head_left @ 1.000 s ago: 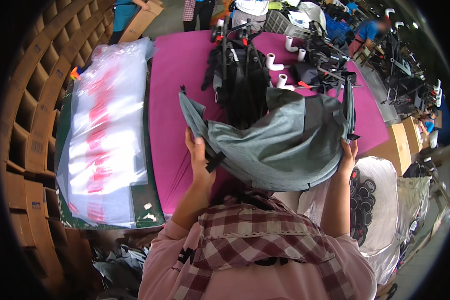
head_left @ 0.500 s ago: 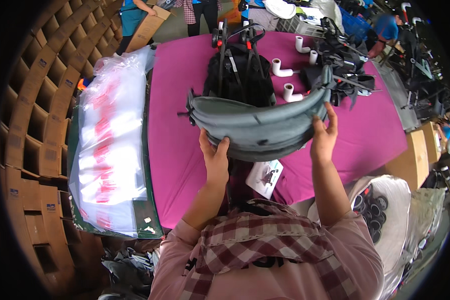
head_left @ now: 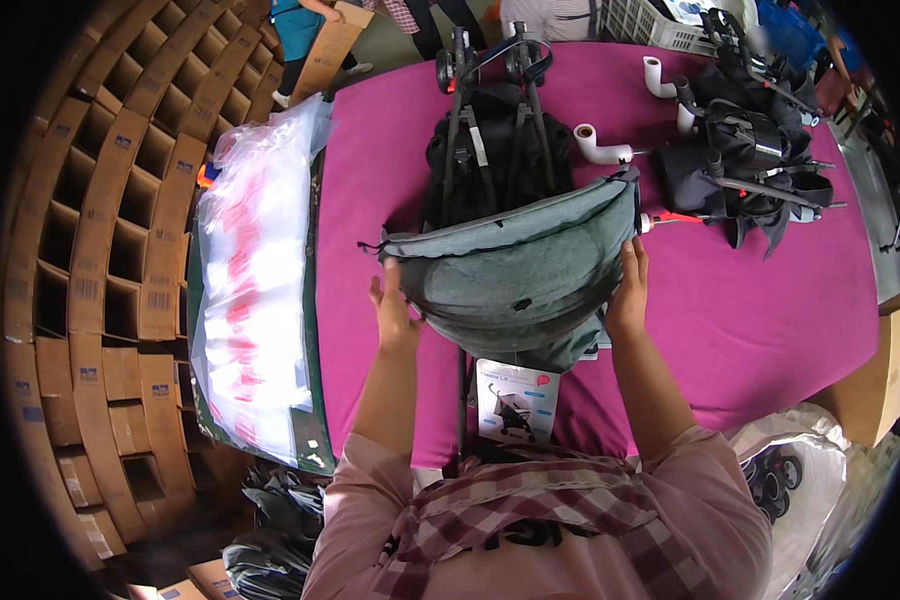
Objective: The person assembles baby strollers by attaching white handle grips to black frames, adding wheels, and placing fabric seats onto the frames. The person then places each completed stroller into a clear plastic bag. The process is repeated for multiple units.
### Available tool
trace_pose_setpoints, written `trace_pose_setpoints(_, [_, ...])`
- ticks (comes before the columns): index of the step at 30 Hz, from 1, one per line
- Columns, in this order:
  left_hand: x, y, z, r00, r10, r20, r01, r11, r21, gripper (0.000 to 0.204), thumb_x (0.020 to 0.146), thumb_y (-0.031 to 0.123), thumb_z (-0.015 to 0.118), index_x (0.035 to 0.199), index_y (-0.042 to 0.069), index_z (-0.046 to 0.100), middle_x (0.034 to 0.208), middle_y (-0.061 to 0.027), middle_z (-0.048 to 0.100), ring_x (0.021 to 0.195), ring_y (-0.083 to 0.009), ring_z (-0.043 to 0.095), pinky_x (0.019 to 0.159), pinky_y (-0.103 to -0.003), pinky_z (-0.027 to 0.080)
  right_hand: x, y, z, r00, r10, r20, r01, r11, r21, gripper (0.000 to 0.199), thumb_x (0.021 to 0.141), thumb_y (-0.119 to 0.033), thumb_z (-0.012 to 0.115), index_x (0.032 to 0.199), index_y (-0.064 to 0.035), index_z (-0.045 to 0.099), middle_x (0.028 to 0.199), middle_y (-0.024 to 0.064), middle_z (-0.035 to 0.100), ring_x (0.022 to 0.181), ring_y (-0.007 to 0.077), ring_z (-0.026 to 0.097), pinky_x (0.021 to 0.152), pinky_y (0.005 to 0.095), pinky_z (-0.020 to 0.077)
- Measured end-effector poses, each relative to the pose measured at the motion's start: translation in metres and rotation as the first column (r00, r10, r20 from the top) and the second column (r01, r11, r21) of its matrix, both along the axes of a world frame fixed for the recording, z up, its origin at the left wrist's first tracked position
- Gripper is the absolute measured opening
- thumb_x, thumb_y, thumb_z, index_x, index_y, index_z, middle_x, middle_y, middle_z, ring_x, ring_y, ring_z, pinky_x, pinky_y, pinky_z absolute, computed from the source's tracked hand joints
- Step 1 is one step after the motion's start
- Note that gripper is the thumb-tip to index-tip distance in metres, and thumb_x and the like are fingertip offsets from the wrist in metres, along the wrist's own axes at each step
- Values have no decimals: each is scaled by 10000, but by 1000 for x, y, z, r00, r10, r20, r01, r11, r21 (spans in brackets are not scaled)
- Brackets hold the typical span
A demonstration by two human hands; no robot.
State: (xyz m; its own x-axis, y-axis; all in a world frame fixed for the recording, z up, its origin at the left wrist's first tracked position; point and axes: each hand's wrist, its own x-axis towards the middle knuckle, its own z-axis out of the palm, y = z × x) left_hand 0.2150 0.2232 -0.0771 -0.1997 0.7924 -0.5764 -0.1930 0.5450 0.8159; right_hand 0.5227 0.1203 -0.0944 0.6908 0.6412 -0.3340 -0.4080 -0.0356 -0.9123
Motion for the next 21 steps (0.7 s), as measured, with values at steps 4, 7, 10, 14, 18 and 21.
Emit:
trace_pose_setpoints(4, [7, 17, -49, 979, 8, -206, -35, 991, -126, 966, 845, 312, 693, 1574, 304, 59, 1549, -103, 313, 1361, -326, 369, 981, -520, 430, -10, 6, -20, 950, 49, 310, -19, 995, -101, 806, 901, -402, 693, 1504, 8, 351, 1530, 228, 343, 1450, 335, 279, 1181, 417, 226])
trace_pose_setpoints(7, [0, -3, -68, 1000, 22, 18, -22, 1000, -9, 873, 912, 266, 630, 1565, 330, 54, 1457, -94, 455, 1205, -289, 510, 766, -505, 507, -23, -5, -11, 903, 62, 424, 8, 987, -161, 833, 847, -307, 758, 1500, 5, 346, 1516, 227, 333, 1431, 350, 295, 1176, 433, 241])
trace_pose_setpoints(10, [-22, -28, -104, 998, -19, -58, 18, 1000, -11, 936, 904, 147, 667, 1576, 282, 30, 1459, -124, 448, 1223, -262, 511, 813, -401, 518, -30, -9, -25, 927, 21, 373, 42, 986, -160, 824, 827, -217, 758, 1500, 6, 336, 1509, 214, 330, 1422, 349, 310, 1171, 430, 257])
trace_pose_setpoints(14, [-19, -57, -102, 998, -36, -55, 53, 932, 359, 869, 895, -54, 590, 1581, 150, 96, 1508, -133, 348, 1371, -246, 381, 1086, -338, 370, -45, -18, -4, 898, -45, 437, 48, 999, 4, 758, 840, -92, 664, 1511, -8, 322, 1507, 196, 351, 1406, 323, 343, 1164, 410, 270])
trace_pose_setpoints(18, [-11, -60, -19, 989, -149, -15, 119, 721, 683, 756, 897, -121, 466, 1563, 82, 171, 1500, -120, 375, 1377, -249, 385, 1130, -362, 343, -52, -29, 48, 743, -133, 655, -30, 972, 232, 646, 922, -79, 490, 1528, -3, 281, 1488, 172, 401, 1360, 293, 413, 1129, 390, 322])
trace_pose_setpoints(21, [-20, -40, 29, 939, -94, -331, 329, 524, 786, 742, 880, -31, 614, 1526, 3, 249, 1462, -154, 424, 1337, -262, 434, 1120, -395, 355, -46, -49, 15, 717, -156, 680, -166, 909, 383, 591, 991, -178, 466, 1526, -8, 279, 1538, 167, 344, 1392, 321, 380, 1142, 451, 321])
